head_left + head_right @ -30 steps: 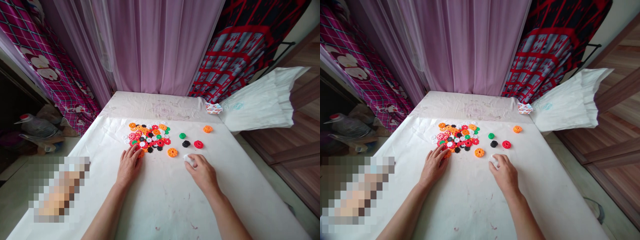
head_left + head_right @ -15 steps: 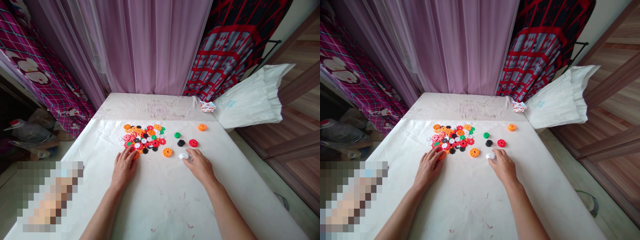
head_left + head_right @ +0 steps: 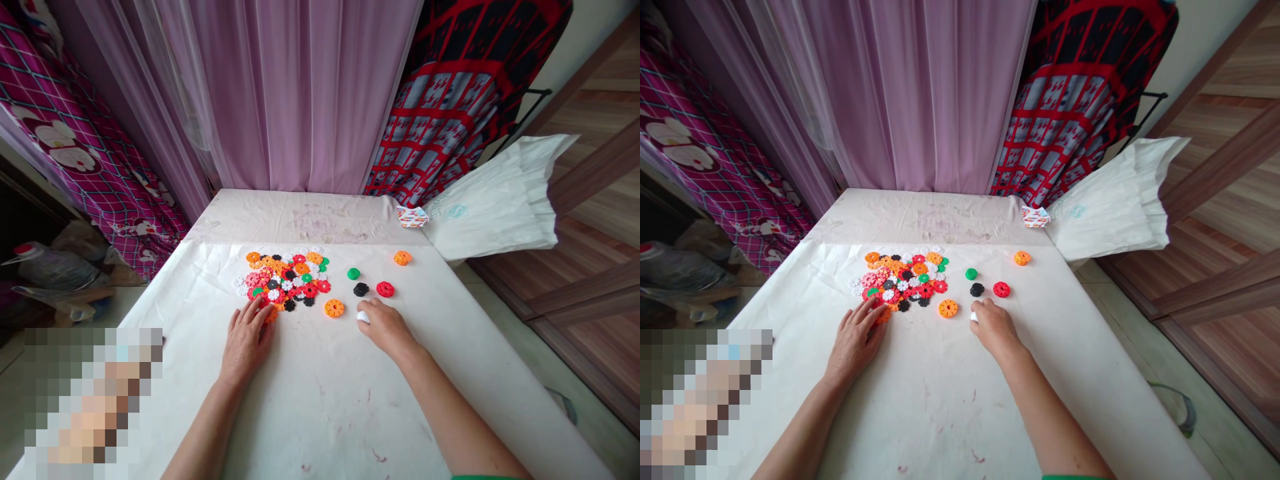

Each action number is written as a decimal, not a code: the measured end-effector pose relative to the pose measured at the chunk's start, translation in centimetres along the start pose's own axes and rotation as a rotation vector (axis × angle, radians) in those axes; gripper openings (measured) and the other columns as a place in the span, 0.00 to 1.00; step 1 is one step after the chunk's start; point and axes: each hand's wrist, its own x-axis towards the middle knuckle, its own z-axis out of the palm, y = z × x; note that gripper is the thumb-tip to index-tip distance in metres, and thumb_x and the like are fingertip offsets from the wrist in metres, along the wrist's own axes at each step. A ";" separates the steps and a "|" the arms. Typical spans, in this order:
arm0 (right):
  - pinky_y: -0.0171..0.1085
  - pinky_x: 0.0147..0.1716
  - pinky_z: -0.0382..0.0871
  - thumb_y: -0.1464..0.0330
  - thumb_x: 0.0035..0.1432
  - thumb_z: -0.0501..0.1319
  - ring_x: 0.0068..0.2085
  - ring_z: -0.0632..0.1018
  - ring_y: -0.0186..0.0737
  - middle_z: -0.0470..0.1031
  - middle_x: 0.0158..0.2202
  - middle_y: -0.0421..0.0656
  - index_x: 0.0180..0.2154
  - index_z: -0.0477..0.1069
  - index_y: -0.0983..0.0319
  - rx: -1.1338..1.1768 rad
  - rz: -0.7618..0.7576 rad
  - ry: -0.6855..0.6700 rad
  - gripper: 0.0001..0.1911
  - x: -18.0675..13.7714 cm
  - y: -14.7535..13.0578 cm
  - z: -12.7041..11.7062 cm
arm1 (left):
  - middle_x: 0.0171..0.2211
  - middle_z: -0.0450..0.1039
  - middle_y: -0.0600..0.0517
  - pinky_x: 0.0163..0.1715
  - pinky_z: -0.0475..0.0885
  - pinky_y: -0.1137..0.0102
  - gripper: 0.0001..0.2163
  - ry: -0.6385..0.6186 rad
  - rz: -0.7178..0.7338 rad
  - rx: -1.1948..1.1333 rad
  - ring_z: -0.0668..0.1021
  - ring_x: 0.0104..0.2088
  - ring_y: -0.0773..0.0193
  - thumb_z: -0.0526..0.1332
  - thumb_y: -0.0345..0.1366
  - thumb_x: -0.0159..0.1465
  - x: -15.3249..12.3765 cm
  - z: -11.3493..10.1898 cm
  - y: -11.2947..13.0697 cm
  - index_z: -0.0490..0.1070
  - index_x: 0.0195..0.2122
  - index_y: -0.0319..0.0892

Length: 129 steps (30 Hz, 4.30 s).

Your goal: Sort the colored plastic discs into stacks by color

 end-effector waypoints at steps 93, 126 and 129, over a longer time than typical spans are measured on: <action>0.36 0.45 0.68 0.67 0.58 0.58 0.44 0.77 0.39 0.76 0.48 0.42 0.50 0.71 0.56 0.428 -0.171 0.219 0.17 4.2 1.1 -2.3 | 0.61 0.67 0.47 0.60 0.61 0.50 0.17 0.057 0.053 0.055 0.69 0.61 0.53 0.51 0.41 0.67 0.2 0.6 -0.8 0.70 0.55 0.50; 0.36 0.37 0.64 0.62 0.54 0.63 0.42 0.78 0.45 0.77 0.41 0.47 0.57 0.58 0.63 0.160 0.444 0.310 0.30 10.6 14.7 -0.7 | 0.60 0.68 0.48 0.61 0.60 0.52 0.18 0.046 0.060 0.089 0.70 0.60 0.55 0.49 0.41 0.67 0.2 0.8 -1.1 0.69 0.56 0.51; 0.36 0.36 0.65 0.62 0.53 0.63 0.41 0.78 0.45 0.77 0.41 0.46 0.56 0.59 0.62 0.172 0.444 0.305 0.30 11.6 14.8 -0.8 | 0.60 0.68 0.47 0.61 0.60 0.52 0.18 0.051 0.064 0.097 0.70 0.60 0.55 0.49 0.41 0.67 0.2 0.9 -1.1 0.69 0.56 0.50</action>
